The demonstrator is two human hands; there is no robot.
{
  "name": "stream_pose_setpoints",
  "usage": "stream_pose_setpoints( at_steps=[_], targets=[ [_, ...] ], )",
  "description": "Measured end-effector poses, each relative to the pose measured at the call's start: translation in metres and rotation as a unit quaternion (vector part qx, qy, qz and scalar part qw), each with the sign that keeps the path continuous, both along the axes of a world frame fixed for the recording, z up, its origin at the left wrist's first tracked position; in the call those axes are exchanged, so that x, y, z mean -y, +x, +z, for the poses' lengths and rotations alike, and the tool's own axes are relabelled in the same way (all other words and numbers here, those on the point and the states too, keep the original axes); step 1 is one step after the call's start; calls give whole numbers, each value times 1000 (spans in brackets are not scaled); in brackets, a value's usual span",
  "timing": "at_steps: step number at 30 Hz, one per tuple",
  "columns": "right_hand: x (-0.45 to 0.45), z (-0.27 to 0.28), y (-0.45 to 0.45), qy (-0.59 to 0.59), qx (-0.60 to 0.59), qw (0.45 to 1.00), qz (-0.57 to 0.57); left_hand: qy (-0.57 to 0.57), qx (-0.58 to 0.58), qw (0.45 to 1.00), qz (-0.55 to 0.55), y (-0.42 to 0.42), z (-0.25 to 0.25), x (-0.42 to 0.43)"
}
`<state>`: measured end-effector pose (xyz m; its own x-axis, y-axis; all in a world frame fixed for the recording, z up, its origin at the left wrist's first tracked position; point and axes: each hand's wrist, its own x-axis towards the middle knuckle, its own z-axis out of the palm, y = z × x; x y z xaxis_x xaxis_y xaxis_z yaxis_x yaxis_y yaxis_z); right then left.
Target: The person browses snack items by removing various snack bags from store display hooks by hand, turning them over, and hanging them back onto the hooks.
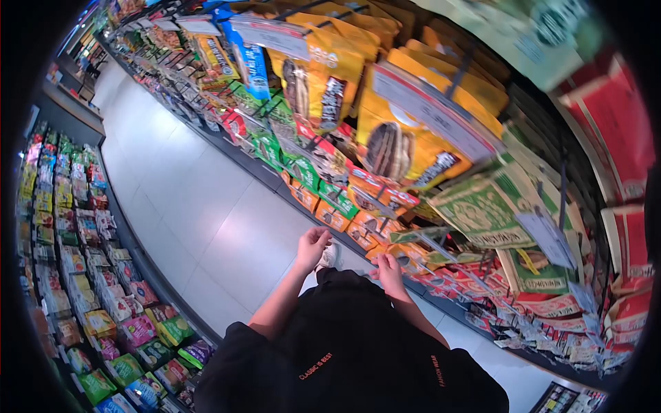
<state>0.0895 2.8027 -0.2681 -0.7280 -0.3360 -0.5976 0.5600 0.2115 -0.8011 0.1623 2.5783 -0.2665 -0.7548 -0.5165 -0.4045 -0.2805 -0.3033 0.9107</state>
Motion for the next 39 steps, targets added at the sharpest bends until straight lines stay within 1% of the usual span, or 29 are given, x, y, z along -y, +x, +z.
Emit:
stream_pose_setpoints(
  at_steps=[2, 4, 6, 9, 11, 13, 15, 16, 17, 18, 19, 20, 21, 22, 23, 24, 25, 26, 27, 29, 31, 32, 33, 35, 36, 37, 39],
  targets=[
    [20, 6, -6, -2, 14, 1000, 16, -14, -12, 1000, -9, -10, 12, 24],
    [48, 19, -16, -30, -32, 999, -22, -29, -29, 999, -13, -25, 23, 48],
    [68, 21, -28, -32, -52, 998, -11, -59, -70, 995, -37, -41, 27, 73],
    [100, 23, -40, -37, -77, 996, -11, -87, -73, 992, -48, -65, 31, 102],
    [114, 23, -42, -37, -96, 995, -7, -94, -81, 991, -59, -77, 41, 113],
    [124, 22, -40, -44, -98, 994, -18, -137, -105, 984, -35, -89, 53, 119],
    [132, 24, -38, -52, -102, 993, -32, -132, -131, 982, -41, -96, 57, 129],
    [135, 26, -37, -54, -141, 988, -41, -130, -154, 979, -42, -98, 61, 133],
    [136, 29, -34, -54, -181, 981, -51, -125, -155, 979, -49, -99, 64, 136],
    [134, 29, -32, -48, -180, 981, -58, -217, -175, 959, -45, -99, 88, 137],
    [130, 29, -31, 1, -230, 971, -72, -306, -195, 931, -40, -100, 104, 139],
    [127, 30, -30, 49, -279, 955, -86, -351, -176, 918, -63, -99, 108, 147],
    [121, 26, -30, 53, -280, 954, -96, -348, -181, 917, -72, -101, 110, 155],
    [112, 19, -30, 125, -366, 916, -107, -392, -192, 895, -98, -103, 112, 163],
    [103, 12, -30, 197, -446, 865, -117, -434, -203, 869, -124, -106, 113, 171],
    [99, 25, -30, 202, -444, 863, -129, -427, -213, 867, -142, -111, 113, 177],
    [100, 57, -32, 206, -498, 834, -120, -424, -220, 865, -153, -116, 112, 183],
    [99, 75, -34, 211, -550, 800, -111, -421, -244, 858, -166, -121, 110, 188],
    [94, 75, -39, 218, -548, 798, -125, -419, -269, 848, -180, -127, 111, 193],
    [82, 73, -47, 261, -614, 740, -89, -407, -308, 838, -192, -138, 112, 199],
    [77, 88, -52, 292, -591, 749, -60, -396, -283, 856, -172, -146, 105, 208],
    [77, 97, -55, 310, -590, 744, -41, -388, -267, 868, -160, -151, 106, 209],
    [71, 91, -60, 334, -522, 784, -31, -382, -273, 865, -175, -154, 105, 212],
    [88, 130, -61, 309, -467, 828, -39, -350, -239, 869, -256, -160, 102, 219],
    [84, 117, -67, 347, -501, 792, -47, -398, -228, 840, -289, -159, 108, 223],
    [88, 120, -69, 385, -531, 753, -54, -392, -235, 838, -298, -160, 97, 228],
    [88, 121, -69, 414, -526, 740, -62, -226, -154, 907, -319, -168, 67, 233]
  ],
)
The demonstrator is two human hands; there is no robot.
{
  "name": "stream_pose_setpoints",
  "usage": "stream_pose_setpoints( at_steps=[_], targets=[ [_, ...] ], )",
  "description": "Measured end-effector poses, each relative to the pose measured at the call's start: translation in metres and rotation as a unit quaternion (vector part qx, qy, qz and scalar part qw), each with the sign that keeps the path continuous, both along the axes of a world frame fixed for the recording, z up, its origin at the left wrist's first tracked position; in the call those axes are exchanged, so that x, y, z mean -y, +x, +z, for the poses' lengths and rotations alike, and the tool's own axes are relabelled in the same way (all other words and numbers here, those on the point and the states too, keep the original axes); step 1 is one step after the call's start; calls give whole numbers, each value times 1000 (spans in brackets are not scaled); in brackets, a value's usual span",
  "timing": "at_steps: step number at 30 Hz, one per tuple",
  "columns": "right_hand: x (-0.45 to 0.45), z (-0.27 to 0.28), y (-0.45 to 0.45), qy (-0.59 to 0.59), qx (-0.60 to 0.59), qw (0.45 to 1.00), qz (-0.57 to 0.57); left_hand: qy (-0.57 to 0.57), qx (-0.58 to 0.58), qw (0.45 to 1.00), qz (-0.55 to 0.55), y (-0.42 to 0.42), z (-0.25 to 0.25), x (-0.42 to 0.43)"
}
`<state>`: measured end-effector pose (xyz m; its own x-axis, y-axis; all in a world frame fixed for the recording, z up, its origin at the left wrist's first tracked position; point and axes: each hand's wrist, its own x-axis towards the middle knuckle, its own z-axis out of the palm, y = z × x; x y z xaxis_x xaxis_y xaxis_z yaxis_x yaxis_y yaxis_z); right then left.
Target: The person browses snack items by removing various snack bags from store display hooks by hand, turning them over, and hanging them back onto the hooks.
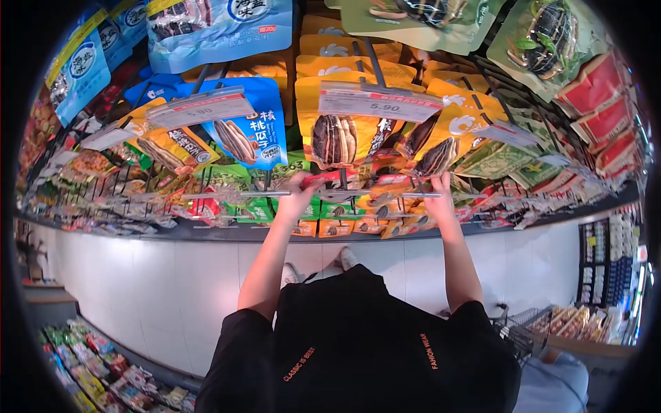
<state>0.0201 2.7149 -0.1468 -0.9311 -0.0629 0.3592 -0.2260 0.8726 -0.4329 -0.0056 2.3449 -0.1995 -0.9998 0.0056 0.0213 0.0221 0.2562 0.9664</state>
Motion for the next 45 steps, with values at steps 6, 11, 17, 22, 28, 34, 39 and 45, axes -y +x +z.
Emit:
stream_pose_setpoints(
  at_steps=[6, 11, 17, 22, 28, 34, 39, 45],
  targets=[
    [18, -13, 27, -480, 116, 868, -48, 119, 16, 992, -50, 24, 24, 0],
    [33, -20, 39, -627, 148, 763, -49, 52, 52, 997, -15, 27, 14, -4],
    [24, -37, 39, -675, 119, 728, -24, 167, 7, 985, -42, 38, 15, -4],
    [17, -20, 45, -698, 100, 709, -7, 219, 9, 975, -20, 63, 26, -14],
    [-3, -26, 60, -711, 134, 690, 1, 261, 44, 964, 30, 91, 35, -41],
    [-28, -21, 84, -728, 134, 672, -8, 266, 55, 958, 91, 109, 44, -92],
    [-61, -9, 99, -697, 114, 707, -13, 223, 56, 969, 92, 100, 44, -121],
    [-99, 10, 118, -598, 72, 794, -81, 280, 74, 949, 125, 86, 36, -137]
  ],
)
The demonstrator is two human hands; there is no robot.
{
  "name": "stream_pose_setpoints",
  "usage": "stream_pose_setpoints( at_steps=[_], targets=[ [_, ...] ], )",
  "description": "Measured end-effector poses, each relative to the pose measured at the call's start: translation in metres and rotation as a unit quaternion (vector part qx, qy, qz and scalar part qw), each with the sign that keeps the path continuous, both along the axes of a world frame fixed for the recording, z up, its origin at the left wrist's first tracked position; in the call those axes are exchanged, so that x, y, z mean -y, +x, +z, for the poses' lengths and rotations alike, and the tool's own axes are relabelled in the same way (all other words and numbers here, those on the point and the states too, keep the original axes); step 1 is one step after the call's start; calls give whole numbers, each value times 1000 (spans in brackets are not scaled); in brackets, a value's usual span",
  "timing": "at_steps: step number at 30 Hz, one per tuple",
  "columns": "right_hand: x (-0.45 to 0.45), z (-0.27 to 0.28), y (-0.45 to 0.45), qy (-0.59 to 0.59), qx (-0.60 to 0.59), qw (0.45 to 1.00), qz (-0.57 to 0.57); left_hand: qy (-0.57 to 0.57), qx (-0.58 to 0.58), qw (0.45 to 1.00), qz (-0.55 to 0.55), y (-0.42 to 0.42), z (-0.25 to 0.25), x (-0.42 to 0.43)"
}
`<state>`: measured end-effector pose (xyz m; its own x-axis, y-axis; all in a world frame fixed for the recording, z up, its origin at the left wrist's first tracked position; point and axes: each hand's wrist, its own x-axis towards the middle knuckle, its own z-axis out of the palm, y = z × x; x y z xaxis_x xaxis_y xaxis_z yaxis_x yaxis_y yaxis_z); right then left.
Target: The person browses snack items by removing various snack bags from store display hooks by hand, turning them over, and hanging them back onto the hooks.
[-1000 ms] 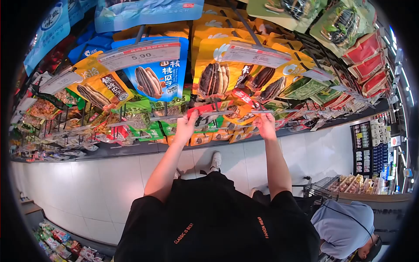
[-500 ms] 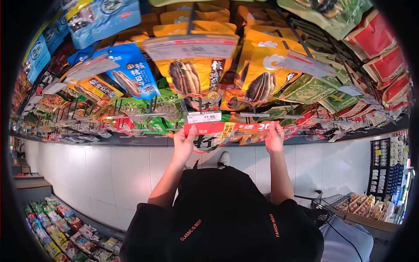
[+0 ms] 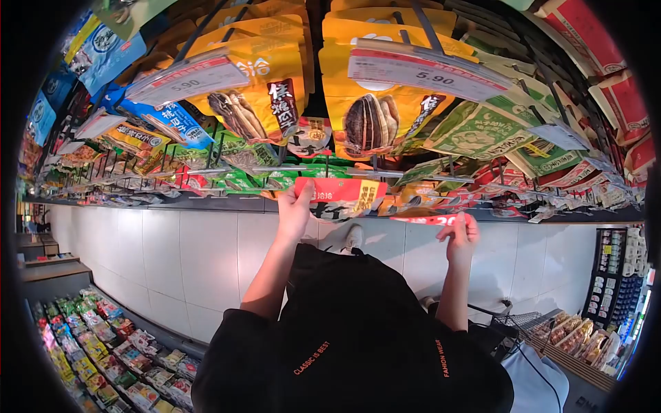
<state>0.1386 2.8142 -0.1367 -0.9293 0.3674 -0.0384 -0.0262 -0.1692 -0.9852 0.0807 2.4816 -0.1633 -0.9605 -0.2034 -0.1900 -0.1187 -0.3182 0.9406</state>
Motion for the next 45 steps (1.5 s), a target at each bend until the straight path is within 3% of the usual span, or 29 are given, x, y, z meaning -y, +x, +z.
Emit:
stream_pose_setpoints(
  at_steps=[4, 7, 8, 15, 22, 24, 34, 38, 41, 43, 45],
  targets=[
    [-14, 8, 12, -22, 9, 1000, 3, -107, 11, 994, -21, -13, -4, -6],
    [-15, 1, 18, -54, 1, 998, 24, -101, 11, 994, -45, -25, 6, -20],
    [-12, -1, 20, -58, 1, 998, 27, 4, 46, 997, -57, -24, 22, -27],
    [5, -16, 22, -79, 10, 995, 57, -63, -68, 994, -63, -40, 1, -34],
    [8, -16, 21, -68, 6, 995, 73, 3, -52, 998, -24, -46, -4, -44],
    [10, -16, 19, -72, 8, 994, 76, -60, -60, 995, -59, -47, -11, -46],
    [29, -8, 13, -77, 23, 994, 78, -72, -79, 993, -41, -62, -18, -48],
    [50, 6, 5, -111, -4, 986, 124, -137, -18, 989, -61, -72, -16, -41],
    [62, 15, -1, -145, -29, 980, 136, -113, -28, 992, -51, -78, -13, -42],
    [69, 16, -5, -151, -43, 977, 142, -151, -118, 979, -64, -84, -23, -38],
    [77, 19, -9, -155, -57, 975, 147, -159, -94, 981, -66, -82, -32, -40]
  ],
)
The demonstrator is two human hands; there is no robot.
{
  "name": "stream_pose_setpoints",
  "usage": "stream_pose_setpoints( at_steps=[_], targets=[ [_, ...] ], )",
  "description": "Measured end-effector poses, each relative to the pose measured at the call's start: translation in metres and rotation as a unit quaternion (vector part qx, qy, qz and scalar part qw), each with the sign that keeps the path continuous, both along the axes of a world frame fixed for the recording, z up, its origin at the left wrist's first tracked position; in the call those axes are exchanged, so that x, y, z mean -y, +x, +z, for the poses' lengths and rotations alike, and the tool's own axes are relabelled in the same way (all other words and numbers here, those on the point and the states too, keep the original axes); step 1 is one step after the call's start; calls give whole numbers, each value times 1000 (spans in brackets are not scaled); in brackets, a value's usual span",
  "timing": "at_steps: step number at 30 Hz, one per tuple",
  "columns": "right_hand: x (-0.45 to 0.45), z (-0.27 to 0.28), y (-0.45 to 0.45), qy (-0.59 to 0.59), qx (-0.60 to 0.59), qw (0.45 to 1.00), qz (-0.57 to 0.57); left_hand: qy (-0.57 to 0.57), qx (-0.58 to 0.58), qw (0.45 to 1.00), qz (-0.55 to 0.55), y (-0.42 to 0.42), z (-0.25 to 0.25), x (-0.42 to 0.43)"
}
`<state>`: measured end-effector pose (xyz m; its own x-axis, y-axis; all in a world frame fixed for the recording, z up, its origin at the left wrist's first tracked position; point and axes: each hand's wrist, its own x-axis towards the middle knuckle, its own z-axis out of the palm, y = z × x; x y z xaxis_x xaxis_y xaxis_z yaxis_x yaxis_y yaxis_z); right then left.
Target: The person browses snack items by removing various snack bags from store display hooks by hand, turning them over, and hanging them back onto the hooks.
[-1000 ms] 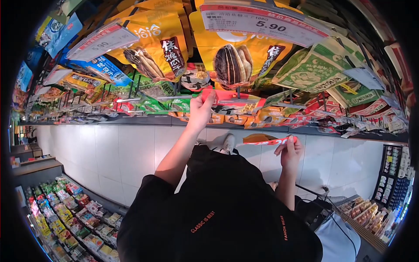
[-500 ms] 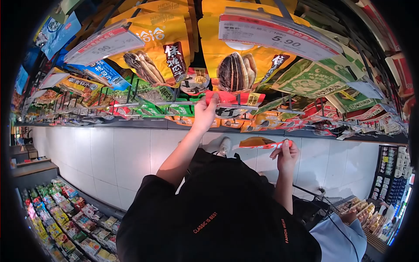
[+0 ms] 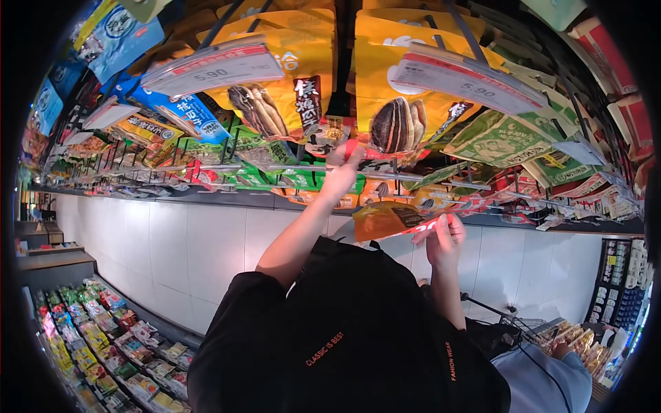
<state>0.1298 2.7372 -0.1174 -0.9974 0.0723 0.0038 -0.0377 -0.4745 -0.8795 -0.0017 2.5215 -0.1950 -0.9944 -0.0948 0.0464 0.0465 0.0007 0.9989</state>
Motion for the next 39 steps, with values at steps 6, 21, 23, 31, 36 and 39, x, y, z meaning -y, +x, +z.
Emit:
stream_pose_setpoints(
  at_steps=[6, 21, 23, 31, 36, 39],
  targets=[
    [32, 10, -10, 61, -19, 998, 6, 77, 7, 995, -63, 1, -14, 8],
    [121, -24, -24, 38, -109, 992, 49, 191, -26, 972, -138, 134, 32, 111],
    [129, -42, -30, 0, -106, 993, 58, 130, -92, 979, -131, 127, 15, 120],
    [151, -70, -48, -3, -42, 997, 63, 86, -58, 993, -63, 87, 2, 140],
    [166, -81, -73, -64, -17, 994, 89, 82, -1, 996, -34, 63, -16, 153],
    [172, -87, -84, -56, -8, 995, 78, 79, -12, 996, -29, 51, -21, 156]
  ],
)
